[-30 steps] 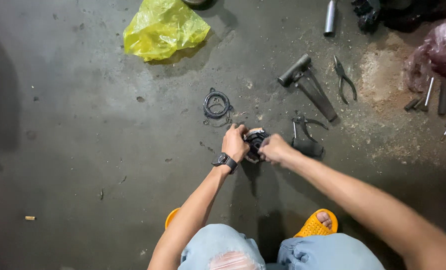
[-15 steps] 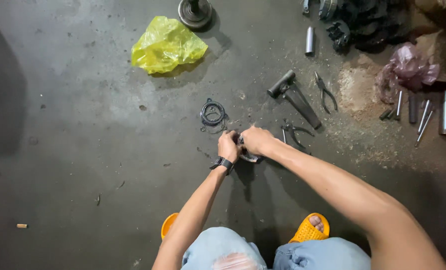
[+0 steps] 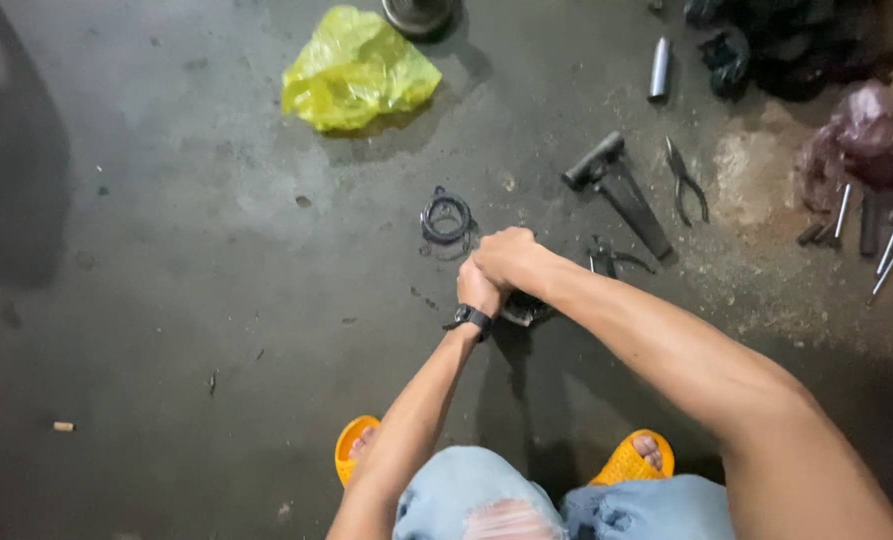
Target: Assembling and repairing motorcycle centrifugal clutch components on the floor of a workshop.
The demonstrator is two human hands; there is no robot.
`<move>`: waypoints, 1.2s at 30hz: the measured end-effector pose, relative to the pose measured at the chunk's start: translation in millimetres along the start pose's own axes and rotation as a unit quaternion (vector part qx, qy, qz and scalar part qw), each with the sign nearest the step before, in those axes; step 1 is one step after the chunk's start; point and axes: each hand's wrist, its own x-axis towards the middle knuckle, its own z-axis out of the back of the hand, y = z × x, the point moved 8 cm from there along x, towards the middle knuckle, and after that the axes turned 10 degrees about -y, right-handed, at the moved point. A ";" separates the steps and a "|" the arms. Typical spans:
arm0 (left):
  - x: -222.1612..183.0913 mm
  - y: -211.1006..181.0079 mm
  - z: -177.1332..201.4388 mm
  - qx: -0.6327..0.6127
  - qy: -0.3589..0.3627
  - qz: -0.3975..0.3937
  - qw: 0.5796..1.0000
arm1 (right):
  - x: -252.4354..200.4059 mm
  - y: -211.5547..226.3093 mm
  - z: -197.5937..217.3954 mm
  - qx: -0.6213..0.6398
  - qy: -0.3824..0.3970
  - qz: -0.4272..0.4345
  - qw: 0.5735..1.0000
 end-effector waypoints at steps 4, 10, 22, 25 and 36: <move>0.1 5.3 -7.6 0.071 0.017 -0.065 0.995 | -27.2 -10.4 -0.3 0.011 -0.031 -0.002 0.999; -20.3 -29.0 3.5 0.204 0.114 -0.119 0.965 | -107.9 -68.0 -1.1 0.038 -0.126 -0.146 0.980; -68.7 -84.0 0.2 0.332 0.153 -0.334 0.869 | -173.0 -97.5 -20.3 0.215 -0.237 -0.272 0.908; -71.4 -50.5 26.8 0.197 0.082 -0.217 0.953 | -156.9 -82.7 -13.4 0.205 -0.286 -0.208 0.913; -63.6 -23.9 36.9 0.078 0.094 -0.223 0.967 | -88.2 -46.3 -16.0 0.035 -0.256 -0.096 0.961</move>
